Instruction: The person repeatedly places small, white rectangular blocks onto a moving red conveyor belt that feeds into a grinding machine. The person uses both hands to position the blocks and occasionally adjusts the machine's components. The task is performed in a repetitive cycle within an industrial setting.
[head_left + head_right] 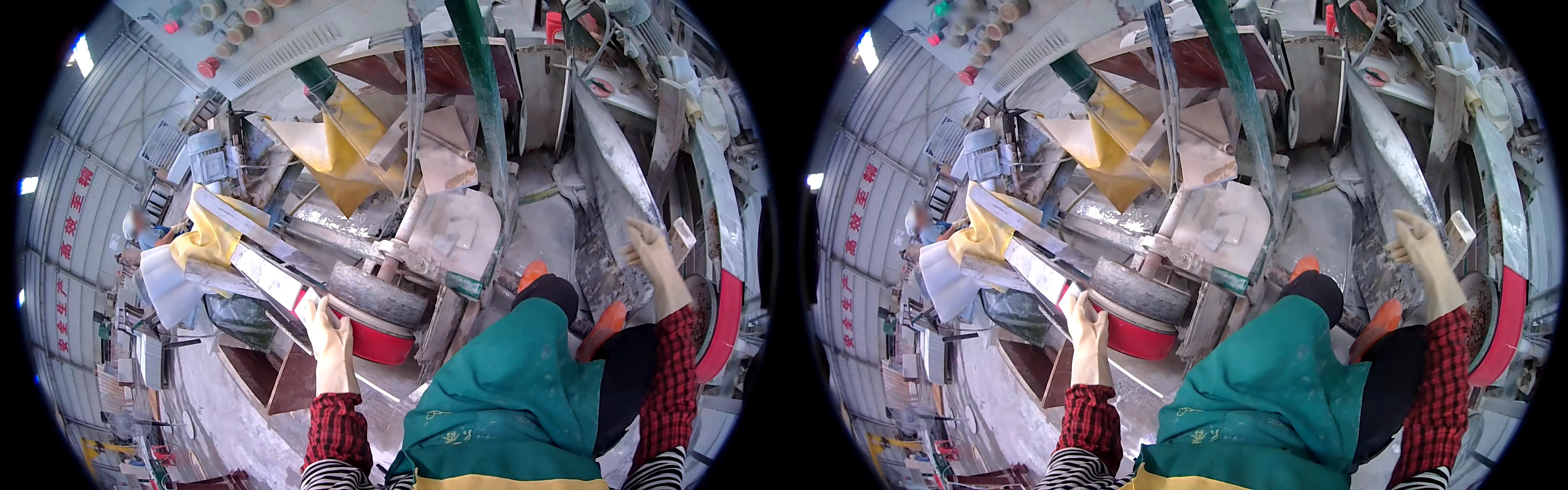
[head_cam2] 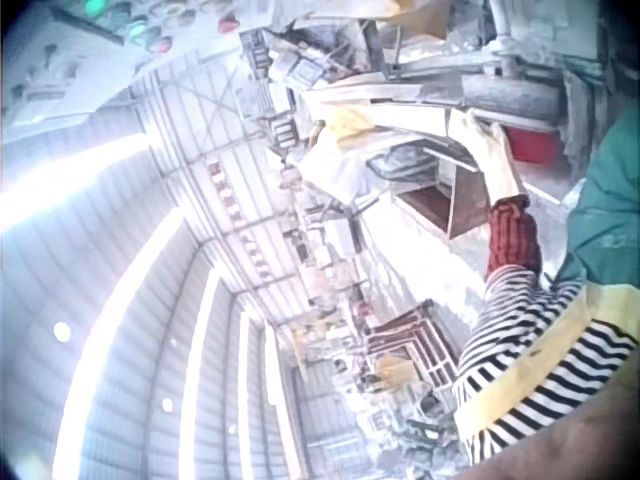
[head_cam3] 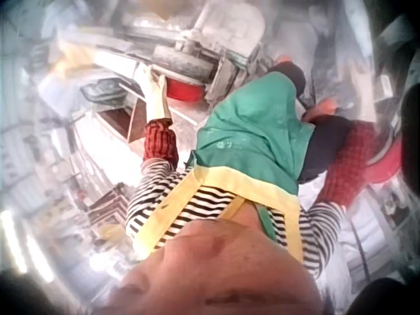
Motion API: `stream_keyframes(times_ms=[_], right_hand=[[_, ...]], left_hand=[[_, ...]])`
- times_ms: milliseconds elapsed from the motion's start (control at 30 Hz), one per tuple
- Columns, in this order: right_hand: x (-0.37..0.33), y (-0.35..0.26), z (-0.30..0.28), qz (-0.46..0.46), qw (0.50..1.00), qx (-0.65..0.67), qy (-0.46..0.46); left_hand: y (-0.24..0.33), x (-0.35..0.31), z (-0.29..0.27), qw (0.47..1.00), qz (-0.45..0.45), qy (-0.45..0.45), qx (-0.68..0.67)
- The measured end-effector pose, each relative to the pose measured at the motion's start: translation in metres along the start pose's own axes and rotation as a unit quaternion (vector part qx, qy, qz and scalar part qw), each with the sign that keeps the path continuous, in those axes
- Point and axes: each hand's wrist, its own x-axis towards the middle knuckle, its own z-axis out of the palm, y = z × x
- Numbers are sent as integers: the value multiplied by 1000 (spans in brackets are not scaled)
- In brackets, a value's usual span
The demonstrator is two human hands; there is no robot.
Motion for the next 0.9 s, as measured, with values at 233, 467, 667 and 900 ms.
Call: stream_keyframes(times_ms=[233, 467, 667, 900], right_hand=[[-20, -3, 19, 6, 989, 141, -33], [-38, -43, 59, 42, 964, 252, -79], [-18, -10, 50, -60, 913, 403, -6], [6, 0, 23, -131, 900, 385, 158]], left_hand=[[135, -4, 10, 971, 68, -64, -222], [334, 15, 68, 888, 382, -126, -223], [459, -29, 96, 731, 585, -110, -334], [427, 6, 75, 799, 532, -116, -257]])
